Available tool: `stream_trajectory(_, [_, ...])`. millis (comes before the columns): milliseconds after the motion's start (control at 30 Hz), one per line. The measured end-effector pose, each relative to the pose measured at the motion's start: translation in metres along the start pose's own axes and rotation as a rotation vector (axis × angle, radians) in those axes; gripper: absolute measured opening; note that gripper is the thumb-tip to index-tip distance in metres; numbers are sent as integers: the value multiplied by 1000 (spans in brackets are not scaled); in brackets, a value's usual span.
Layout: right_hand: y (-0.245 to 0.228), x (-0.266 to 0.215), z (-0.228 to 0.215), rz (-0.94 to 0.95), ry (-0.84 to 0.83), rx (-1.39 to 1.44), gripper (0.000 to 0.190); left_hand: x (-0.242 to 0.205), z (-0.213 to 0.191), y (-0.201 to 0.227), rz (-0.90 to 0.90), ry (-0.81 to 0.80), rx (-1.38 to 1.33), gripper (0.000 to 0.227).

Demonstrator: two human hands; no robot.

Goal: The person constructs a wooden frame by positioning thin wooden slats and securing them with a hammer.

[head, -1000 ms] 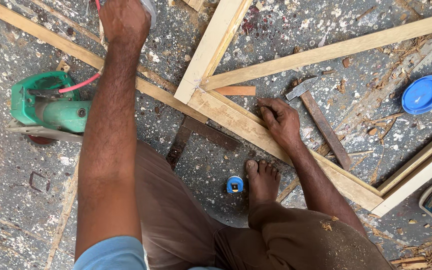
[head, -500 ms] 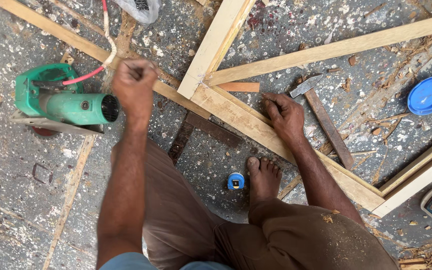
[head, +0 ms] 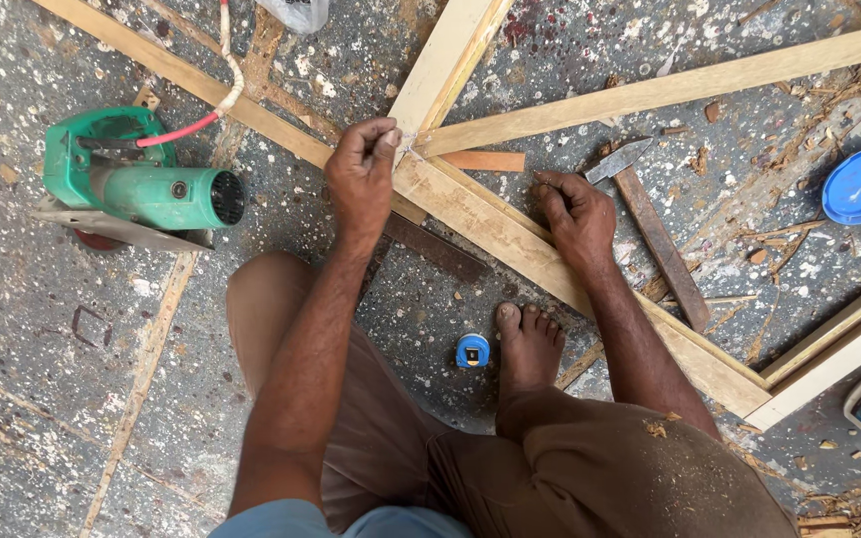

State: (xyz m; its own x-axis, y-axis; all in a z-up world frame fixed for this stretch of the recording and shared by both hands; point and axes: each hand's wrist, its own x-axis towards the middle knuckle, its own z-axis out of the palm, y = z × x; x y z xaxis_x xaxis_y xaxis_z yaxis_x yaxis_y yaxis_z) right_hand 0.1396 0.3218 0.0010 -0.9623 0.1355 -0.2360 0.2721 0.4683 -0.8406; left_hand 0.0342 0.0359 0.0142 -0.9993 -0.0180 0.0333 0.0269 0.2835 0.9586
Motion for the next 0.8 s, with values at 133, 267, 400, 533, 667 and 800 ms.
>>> stream_trajectory(133, [0,1,-2,59,-27,-10,21,-4,13,-3,82,-14,19,10])
stream_trajectory(267, [1,-10,-5,62,-28,11,20,-12,23,-5,176,56,98,7])
stream_trajectory(400, [3,-30,-22,50,4,-45,18,-15,33,-12,85,135,-6,9])
stream_trajectory(533, [12,-50,-49,159,94,-28,16,-16,36,-20,148,172,39,8])
stream_trajectory(667, [26,-63,-78,138,243,-65,13,-18,36,-22,216,197,236,8])
stream_trajectory(800, [36,-68,-101,41,340,-285,12,-18,37,-20,144,168,202,10])
